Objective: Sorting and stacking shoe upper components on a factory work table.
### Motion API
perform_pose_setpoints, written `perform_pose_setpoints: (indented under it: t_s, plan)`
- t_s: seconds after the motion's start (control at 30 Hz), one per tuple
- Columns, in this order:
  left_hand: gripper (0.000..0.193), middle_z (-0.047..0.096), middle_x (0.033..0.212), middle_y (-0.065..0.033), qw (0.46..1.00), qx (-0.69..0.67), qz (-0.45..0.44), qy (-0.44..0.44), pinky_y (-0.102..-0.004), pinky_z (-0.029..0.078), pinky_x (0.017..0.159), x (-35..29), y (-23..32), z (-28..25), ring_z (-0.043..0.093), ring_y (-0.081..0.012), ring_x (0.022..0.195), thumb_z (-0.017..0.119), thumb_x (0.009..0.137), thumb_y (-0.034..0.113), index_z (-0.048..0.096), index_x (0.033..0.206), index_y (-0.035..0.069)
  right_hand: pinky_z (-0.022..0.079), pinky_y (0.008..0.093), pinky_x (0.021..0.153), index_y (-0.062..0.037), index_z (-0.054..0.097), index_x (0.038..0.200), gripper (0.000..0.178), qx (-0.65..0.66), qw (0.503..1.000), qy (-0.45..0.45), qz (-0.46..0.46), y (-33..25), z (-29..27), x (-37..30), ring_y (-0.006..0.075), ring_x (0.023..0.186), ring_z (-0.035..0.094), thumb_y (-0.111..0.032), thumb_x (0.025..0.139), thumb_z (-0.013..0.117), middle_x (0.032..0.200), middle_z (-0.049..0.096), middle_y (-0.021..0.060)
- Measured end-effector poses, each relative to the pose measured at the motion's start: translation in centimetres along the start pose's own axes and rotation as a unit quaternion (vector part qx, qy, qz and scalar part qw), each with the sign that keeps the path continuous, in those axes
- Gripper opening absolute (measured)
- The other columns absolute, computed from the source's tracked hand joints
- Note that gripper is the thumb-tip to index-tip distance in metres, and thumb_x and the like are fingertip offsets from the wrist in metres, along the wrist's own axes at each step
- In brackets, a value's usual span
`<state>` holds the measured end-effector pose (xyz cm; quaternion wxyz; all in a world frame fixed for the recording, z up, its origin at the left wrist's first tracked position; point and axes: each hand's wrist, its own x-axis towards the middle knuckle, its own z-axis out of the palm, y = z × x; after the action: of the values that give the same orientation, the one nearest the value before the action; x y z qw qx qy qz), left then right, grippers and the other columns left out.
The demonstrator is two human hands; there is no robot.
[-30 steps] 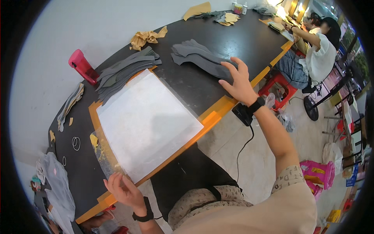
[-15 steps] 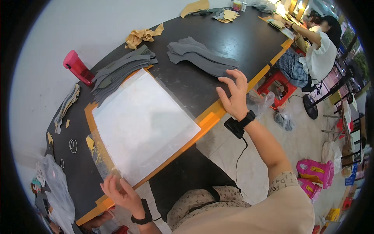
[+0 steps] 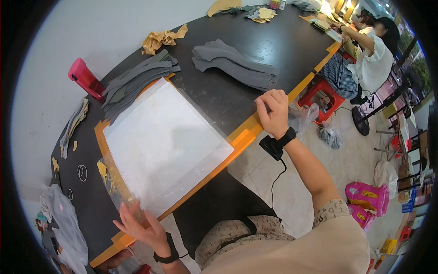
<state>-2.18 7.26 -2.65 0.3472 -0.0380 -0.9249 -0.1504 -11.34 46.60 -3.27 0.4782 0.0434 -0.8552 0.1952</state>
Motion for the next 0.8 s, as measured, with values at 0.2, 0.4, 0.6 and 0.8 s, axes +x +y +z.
perform_pose_setpoints:
  t_s: [0.2, 0.4, 0.6, 0.8]
  plan:
    - [0.040, 0.060, 0.081, -0.0030, 1.000, -0.015, 0.001, -0.010, -0.0525, 0.010, 0.103, -0.1, -0.3, 0.1, 0.056, -0.0197, 0.086, 0.051, 0.081, 0.011, 0.046, 0.120, 0.002, 0.035, 0.0341, 0.067, -0.0066, 0.058, 0.072, 0.005, 0.010, 0.998, -0.054, 0.031, 0.0, -0.4, -0.2, 0.0236, 0.075, 0.047, -0.009, 0.069, 0.062, 0.074, 0.051, 0.0045]
    - [0.040, 0.055, 0.074, -0.0014, 1.000, -0.027, -0.003, -0.001, -0.0476, 0.016, 0.103, -0.2, -0.5, 0.0, 0.054, -0.0218, 0.089, 0.056, 0.071, 0.007, 0.051, 0.110, 0.000, 0.032, 0.0412, 0.090, -0.0073, 0.052, 0.107, 0.046, -0.108, 0.984, -0.135, -0.045, -1.0, -0.9, 2.7, 0.0325, 0.110, 0.038, -0.015, 0.065, 0.068, 0.117, 0.043, 0.0146]
    - [0.037, 0.055, 0.075, -0.0013, 0.999, -0.042, -0.003, -0.006, -0.0479, 0.015, 0.102, -0.1, -0.1, -0.1, 0.053, -0.0213, 0.090, 0.056, 0.071, 0.007, 0.053, 0.107, 0.002, 0.030, 0.0427, 0.095, -0.0089, 0.048, 0.115, 0.057, -0.194, 0.934, -0.297, -0.037, 1.5, -1.1, 5.9, 0.0333, 0.118, 0.034, -0.019, 0.064, 0.071, 0.126, 0.038, 0.0157]
    - [0.028, 0.056, 0.077, -0.0017, 0.999, -0.043, 0.023, 0.012, -0.0478, 0.016, 0.102, 0.1, 0.0, -0.2, 0.054, -0.0176, 0.076, 0.055, 0.077, 0.007, 0.055, 0.105, 0.005, 0.042, 0.0431, 0.081, -0.0095, 0.051, 0.106, 0.043, -0.215, 0.896, -0.386, -0.038, 2.2, 0.0, 8.7, 0.0341, 0.097, 0.050, -0.017, 0.067, 0.069, 0.106, 0.048, 0.0141]
